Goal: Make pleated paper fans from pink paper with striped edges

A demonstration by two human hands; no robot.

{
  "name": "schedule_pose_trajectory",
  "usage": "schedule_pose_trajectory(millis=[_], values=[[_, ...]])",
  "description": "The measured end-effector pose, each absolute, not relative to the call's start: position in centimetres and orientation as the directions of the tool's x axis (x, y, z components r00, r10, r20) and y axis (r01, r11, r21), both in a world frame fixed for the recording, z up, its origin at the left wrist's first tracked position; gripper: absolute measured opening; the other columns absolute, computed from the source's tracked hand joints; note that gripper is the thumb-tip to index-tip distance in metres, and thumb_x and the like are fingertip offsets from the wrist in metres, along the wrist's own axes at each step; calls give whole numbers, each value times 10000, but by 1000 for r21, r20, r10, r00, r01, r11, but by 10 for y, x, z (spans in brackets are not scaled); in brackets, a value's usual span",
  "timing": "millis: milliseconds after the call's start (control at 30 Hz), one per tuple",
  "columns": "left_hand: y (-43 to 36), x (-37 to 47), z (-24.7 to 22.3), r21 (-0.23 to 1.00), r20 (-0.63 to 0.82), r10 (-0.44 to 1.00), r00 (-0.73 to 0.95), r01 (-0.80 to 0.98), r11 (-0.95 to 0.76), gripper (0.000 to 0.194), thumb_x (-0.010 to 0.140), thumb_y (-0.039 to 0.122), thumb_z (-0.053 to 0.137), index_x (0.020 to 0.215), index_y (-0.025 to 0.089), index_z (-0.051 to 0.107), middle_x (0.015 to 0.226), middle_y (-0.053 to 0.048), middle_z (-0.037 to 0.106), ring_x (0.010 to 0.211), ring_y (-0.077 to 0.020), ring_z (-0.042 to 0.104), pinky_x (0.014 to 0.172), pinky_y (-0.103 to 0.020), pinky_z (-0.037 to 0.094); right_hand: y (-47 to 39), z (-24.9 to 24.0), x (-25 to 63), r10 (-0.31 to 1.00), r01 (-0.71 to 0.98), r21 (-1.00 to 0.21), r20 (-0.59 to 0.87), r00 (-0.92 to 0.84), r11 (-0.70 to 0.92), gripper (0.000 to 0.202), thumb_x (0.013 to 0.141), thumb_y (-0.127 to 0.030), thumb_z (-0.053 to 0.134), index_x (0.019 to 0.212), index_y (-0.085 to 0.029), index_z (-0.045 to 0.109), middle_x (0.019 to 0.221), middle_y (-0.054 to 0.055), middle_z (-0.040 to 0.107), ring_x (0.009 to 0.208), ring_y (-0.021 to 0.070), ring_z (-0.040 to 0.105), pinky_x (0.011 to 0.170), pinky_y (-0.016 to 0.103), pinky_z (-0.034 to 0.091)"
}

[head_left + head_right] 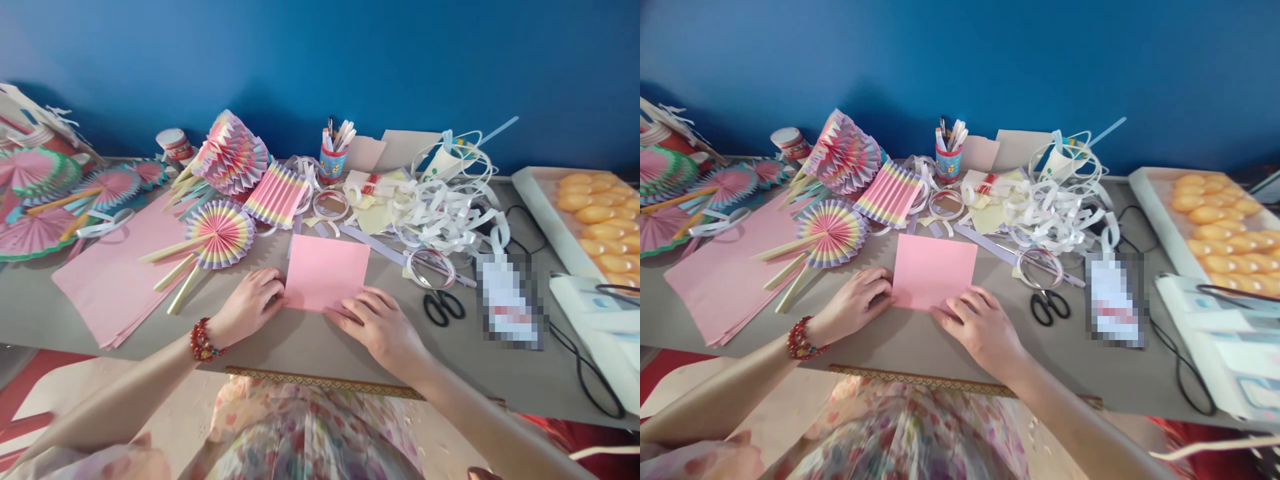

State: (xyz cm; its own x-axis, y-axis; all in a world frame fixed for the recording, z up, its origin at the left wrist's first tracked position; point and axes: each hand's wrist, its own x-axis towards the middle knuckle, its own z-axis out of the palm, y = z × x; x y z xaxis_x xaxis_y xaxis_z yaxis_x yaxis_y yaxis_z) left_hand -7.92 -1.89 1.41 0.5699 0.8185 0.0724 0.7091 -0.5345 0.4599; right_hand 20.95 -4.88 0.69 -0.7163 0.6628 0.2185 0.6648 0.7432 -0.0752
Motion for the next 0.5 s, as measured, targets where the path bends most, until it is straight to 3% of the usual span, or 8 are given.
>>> schedule_pose_trajectory(millis=[367,500], values=[[-17,-79,14,447,64,820,568,719,-532,164,954,253,466,835,188,558,986,-56,577,903,-200,564,859,-366,429,-46,14,204,667,670,-29,134,-733,742,404,871,-128,618,1238,-296,623,1053,38,686,969,236,532,944,416,372],[-21,-81,14,417,111,862,495,764,-493,105,929,272,514,887,189,563,1016,-71,595,947,-221,571,851,-377,451,-46,15,202,650,652,-24,123,-750,758,377,885,-130,602,1237,-261,619,1051,41,690,950,229,548,960,419,366]])
